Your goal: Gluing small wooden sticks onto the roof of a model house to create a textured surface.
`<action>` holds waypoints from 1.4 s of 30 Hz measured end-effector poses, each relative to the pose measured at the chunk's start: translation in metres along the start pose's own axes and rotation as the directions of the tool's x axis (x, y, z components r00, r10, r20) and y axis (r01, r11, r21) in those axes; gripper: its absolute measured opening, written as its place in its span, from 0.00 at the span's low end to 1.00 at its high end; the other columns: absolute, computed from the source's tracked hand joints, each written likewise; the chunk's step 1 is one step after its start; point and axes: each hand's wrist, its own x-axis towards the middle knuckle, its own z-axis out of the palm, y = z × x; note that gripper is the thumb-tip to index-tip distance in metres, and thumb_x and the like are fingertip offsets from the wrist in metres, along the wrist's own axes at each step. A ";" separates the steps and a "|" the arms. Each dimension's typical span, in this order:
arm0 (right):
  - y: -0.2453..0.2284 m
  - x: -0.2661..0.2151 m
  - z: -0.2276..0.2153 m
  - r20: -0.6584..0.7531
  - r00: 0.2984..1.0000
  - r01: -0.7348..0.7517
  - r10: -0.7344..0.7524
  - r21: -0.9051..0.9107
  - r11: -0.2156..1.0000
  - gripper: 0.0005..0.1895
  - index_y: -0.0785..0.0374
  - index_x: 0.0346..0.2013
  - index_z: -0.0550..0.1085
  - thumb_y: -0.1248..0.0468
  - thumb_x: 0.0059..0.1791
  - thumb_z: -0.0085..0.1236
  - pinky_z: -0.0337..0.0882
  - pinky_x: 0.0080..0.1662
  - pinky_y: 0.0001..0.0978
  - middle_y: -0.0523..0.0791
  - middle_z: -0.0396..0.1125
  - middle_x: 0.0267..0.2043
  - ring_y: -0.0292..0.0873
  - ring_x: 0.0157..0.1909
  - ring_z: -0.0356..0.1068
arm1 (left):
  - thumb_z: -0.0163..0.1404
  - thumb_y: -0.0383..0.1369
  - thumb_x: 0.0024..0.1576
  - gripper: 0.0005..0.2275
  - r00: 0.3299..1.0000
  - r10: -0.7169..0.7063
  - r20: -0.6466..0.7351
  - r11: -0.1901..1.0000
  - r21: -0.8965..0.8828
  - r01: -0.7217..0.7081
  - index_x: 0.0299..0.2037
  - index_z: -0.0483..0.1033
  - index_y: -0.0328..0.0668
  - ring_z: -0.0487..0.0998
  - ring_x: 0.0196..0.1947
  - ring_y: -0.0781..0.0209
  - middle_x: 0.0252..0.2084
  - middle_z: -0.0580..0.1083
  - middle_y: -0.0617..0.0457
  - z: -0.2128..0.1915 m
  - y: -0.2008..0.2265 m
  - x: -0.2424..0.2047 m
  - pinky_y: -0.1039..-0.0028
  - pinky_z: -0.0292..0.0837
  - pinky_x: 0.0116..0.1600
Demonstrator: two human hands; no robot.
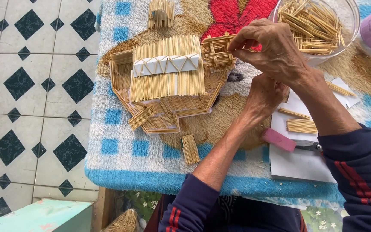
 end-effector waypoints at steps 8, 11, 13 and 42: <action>0.003 0.000 0.001 0.010 1.000 -0.004 0.004 0.021 1.000 0.04 0.63 0.30 0.72 0.73 0.42 0.56 0.63 0.38 0.27 0.46 0.66 0.32 0.40 0.34 0.63 | 0.33 0.25 0.43 0.08 1.000 -0.006 -0.001 1.000 0.021 0.006 0.14 0.49 0.44 0.49 0.12 0.67 0.10 0.51 0.56 0.003 -0.006 -0.001 0.76 0.43 0.18; 0.006 0.000 0.002 0.007 1.000 -0.003 0.003 0.004 1.000 0.05 0.63 0.31 0.72 0.72 0.42 0.57 0.63 0.37 0.28 0.46 0.66 0.31 0.40 0.34 0.63 | 0.34 0.24 0.43 0.08 1.000 0.005 -0.003 1.000 0.028 -0.005 0.15 0.49 0.44 0.49 0.12 0.67 0.10 0.51 0.56 0.002 -0.005 -0.001 0.76 0.44 0.19; 0.005 0.000 0.002 0.013 1.000 0.000 0.000 0.000 1.000 0.05 0.63 0.31 0.72 0.72 0.41 0.57 0.63 0.38 0.29 0.46 0.66 0.32 0.41 0.34 0.63 | 0.34 0.24 0.42 0.08 1.000 0.007 -0.001 1.000 0.021 -0.007 0.15 0.48 0.44 0.48 0.13 0.67 0.11 0.50 0.56 0.002 -0.004 -0.001 0.76 0.43 0.19; 0.001 0.008 0.013 0.036 0.999 0.031 -0.023 -0.234 0.972 0.03 0.57 0.31 0.73 0.66 0.42 0.56 0.58 0.30 0.33 0.42 0.59 0.26 0.42 0.31 0.57 | 0.32 0.18 0.34 0.10 0.999 -0.032 0.019 0.997 0.065 0.030 0.13 0.45 0.46 0.44 0.13 0.69 0.09 0.47 0.60 0.007 -0.015 -0.001 0.78 0.41 0.19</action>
